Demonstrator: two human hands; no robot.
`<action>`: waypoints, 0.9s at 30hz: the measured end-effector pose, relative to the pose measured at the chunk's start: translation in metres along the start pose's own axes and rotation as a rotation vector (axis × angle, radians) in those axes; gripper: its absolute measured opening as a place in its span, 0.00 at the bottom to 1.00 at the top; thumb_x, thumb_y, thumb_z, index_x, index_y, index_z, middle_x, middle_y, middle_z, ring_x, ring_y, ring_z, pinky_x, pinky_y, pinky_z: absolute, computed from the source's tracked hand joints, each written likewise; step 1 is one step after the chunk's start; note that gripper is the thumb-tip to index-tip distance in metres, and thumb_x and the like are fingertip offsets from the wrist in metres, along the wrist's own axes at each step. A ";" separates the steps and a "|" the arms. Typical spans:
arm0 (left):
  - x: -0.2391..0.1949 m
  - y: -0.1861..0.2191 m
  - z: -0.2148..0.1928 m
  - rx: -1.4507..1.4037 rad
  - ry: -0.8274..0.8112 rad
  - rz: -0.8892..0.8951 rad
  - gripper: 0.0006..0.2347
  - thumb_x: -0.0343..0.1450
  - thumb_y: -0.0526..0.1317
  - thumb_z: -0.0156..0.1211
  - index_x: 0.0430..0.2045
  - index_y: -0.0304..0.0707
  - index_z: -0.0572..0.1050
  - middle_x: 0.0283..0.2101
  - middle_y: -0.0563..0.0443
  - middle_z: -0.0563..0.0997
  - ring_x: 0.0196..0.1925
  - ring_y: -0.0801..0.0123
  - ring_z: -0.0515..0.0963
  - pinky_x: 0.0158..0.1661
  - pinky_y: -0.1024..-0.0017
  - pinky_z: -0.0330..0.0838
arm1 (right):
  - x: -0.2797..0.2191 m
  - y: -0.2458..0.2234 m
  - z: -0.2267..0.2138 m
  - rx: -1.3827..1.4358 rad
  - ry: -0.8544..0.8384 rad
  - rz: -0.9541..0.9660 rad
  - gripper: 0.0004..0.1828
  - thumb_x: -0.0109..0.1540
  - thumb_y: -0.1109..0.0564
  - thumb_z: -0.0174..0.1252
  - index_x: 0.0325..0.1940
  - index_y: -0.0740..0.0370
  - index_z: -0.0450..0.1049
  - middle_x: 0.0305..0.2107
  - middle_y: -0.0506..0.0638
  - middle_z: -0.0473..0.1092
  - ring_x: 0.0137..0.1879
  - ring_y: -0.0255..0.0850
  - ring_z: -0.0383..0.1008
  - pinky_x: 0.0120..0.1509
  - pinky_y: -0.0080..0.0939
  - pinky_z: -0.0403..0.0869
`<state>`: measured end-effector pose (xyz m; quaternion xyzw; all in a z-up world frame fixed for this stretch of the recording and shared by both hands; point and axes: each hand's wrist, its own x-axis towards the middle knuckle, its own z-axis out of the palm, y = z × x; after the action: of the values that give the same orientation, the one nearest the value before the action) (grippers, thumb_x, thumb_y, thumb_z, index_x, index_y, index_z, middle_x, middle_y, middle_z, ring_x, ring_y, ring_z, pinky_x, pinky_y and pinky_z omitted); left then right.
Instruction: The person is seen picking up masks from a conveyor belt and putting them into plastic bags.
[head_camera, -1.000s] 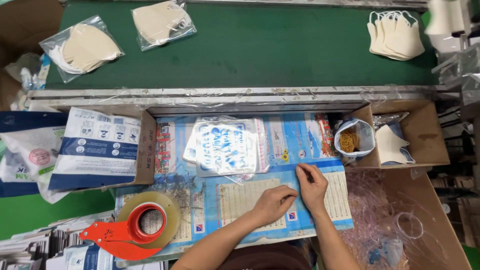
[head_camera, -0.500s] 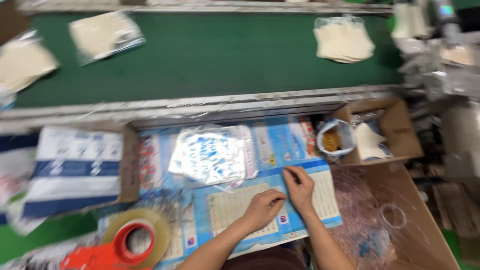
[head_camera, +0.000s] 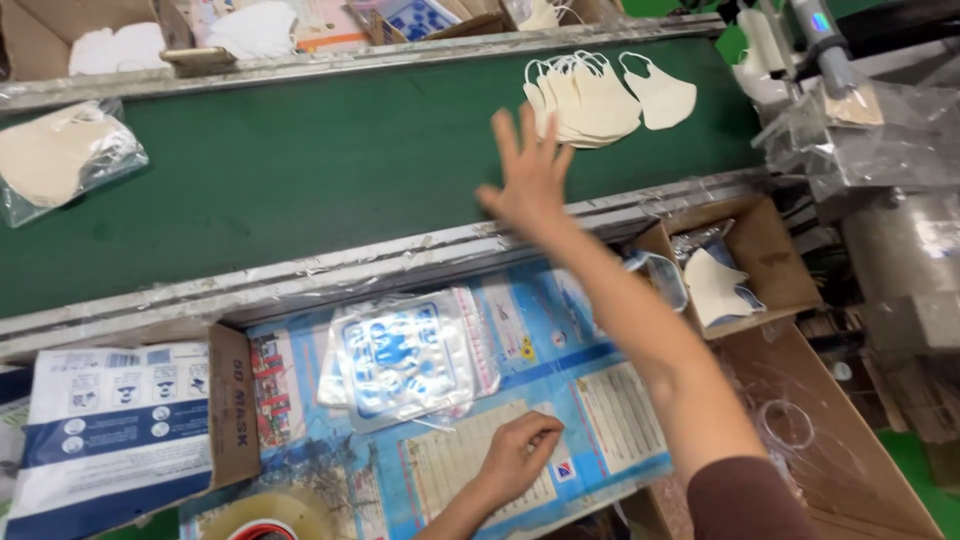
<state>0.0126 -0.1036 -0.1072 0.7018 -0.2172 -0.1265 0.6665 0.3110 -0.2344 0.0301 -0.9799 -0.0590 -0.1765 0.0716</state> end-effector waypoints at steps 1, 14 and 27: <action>0.001 0.001 -0.001 0.003 0.006 -0.001 0.05 0.71 0.30 0.60 0.38 0.28 0.79 0.38 0.42 0.82 0.36 0.61 0.85 0.38 0.70 0.79 | 0.021 0.016 -0.002 0.004 0.000 -0.005 0.61 0.50 0.39 0.72 0.79 0.53 0.47 0.74 0.67 0.40 0.76 0.76 0.37 0.70 0.85 0.49; 0.001 -0.012 0.001 -0.045 -0.057 -0.099 0.05 0.73 0.32 0.62 0.40 0.32 0.80 0.41 0.46 0.84 0.39 0.64 0.85 0.41 0.71 0.80 | 0.053 0.146 0.015 0.312 -0.033 0.029 0.23 0.64 0.61 0.61 0.64 0.54 0.77 0.41 0.60 0.76 0.44 0.49 0.76 0.49 0.52 0.75; -0.009 0.086 -0.077 -0.185 0.323 -0.370 0.16 0.62 0.38 0.75 0.42 0.35 0.82 0.43 0.45 0.88 0.45 0.65 0.86 0.49 0.67 0.80 | -0.290 0.027 -0.068 1.417 -0.370 0.109 0.48 0.57 0.59 0.72 0.77 0.66 0.54 0.62 0.55 0.68 0.67 0.40 0.68 0.71 0.42 0.68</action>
<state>0.0289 -0.0329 -0.0172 0.6769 0.0366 -0.1520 0.7192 0.0222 -0.2980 -0.0131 -0.7139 -0.1212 0.0761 0.6855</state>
